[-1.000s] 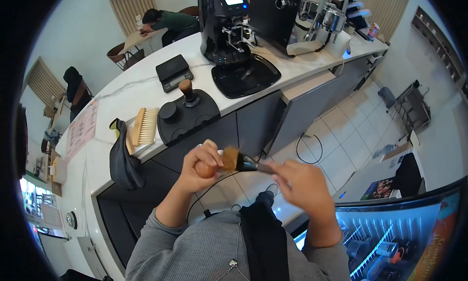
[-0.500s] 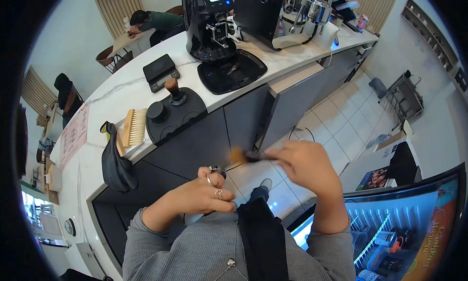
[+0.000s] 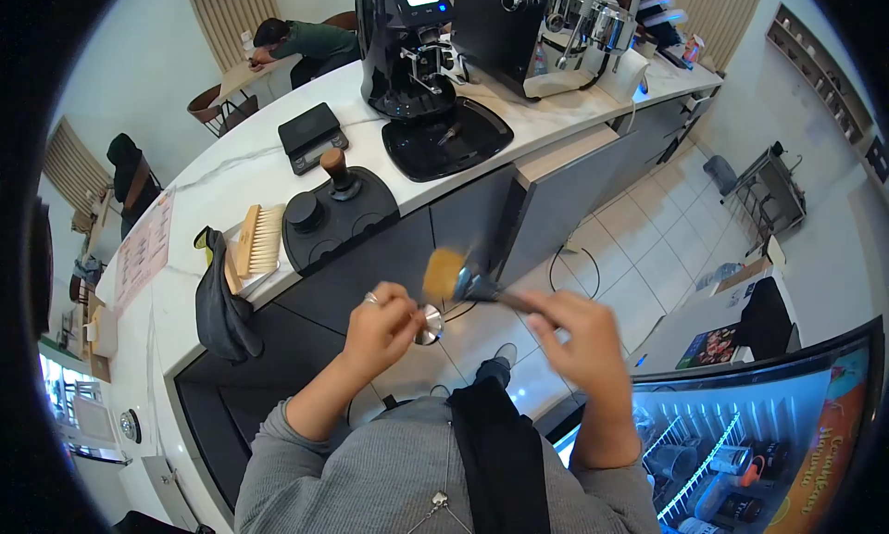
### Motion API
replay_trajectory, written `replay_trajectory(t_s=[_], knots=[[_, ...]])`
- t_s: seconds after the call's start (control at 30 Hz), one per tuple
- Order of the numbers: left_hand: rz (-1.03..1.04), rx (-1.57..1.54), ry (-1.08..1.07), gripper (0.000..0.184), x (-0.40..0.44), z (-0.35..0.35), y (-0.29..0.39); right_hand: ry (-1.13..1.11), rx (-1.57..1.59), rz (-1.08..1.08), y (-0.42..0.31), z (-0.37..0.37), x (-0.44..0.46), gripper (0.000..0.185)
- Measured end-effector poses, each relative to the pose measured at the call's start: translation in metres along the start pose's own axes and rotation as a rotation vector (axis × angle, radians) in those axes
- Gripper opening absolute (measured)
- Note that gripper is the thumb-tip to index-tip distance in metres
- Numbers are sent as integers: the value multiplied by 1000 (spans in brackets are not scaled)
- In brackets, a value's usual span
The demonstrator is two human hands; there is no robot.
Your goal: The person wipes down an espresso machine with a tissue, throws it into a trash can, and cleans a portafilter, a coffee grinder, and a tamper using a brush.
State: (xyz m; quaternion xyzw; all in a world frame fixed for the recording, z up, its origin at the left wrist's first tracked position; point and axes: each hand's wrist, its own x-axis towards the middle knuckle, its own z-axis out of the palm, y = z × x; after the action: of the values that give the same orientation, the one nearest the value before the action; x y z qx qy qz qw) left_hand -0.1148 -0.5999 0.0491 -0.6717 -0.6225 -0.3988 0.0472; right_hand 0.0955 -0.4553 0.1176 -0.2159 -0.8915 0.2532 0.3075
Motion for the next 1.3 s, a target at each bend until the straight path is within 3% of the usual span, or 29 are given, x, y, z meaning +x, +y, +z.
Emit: replay_trajectory(t_s=[0.07, 0.2, 0.33, 0.43, 0.53, 0.6, 0.67, 0.73, 0.87, 0.93, 1.07, 1.13, 1.2, 1.3], knots=[[-487, -122, 125, 11, 4, 3, 6, -230, -80, 0, -11, 18, -10, 19], [-542, -78, 195, 12, 11, 10, 3, -174, -316, 91, -4, 19, -20, 21], [-541, -100, 221, 15, 15, 22, -8, -70, -289, 78, -26, 25, -14, 20], [-449, -84, 240, 18, 11, 33, -27, -187, -353, 21, -17, 42, -22, 24], [-541, -187, 285, 20, 7, 38, -38, -223, -437, 97, -10, 26, -27, 26], [-1029, -984, 265, 23, 10, 36, -36, -170, -395, 80, -19, 32, -21, 25], [-1057, -1111, 320, 25, 15, 42, -33, -109, -355, 61, -22, 42, -19, 25], [-1253, -1434, 437, 24, 17, 41, -33, -138, -416, 107, -10, 61, -20, 23], [-1348, -1662, 586, 19, 7, 51, -41, -4, -420, 105, 3, 54, -23, 26], [-1606, -1926, 786, 15, 4, 56, -45, 148, -325, 183, 0, 49, -22, 24], [-1563, -2127, 740, 13, 0, 60, -40, 3, -255, 114, -6, 62, -26, 24], [-1513, -2093, 759, 13, 0, 58, -37, -105, -294, 228, 3, 67, -29, 22], [-1503, -2132, 758, 13, -9, 62, -43, -86, -303, 266, 18, 60, -31, 20], [-1543, -2151, 757, 13, -18, 66, -44, 177, -271, 361, 35, 48, -29, 18]])
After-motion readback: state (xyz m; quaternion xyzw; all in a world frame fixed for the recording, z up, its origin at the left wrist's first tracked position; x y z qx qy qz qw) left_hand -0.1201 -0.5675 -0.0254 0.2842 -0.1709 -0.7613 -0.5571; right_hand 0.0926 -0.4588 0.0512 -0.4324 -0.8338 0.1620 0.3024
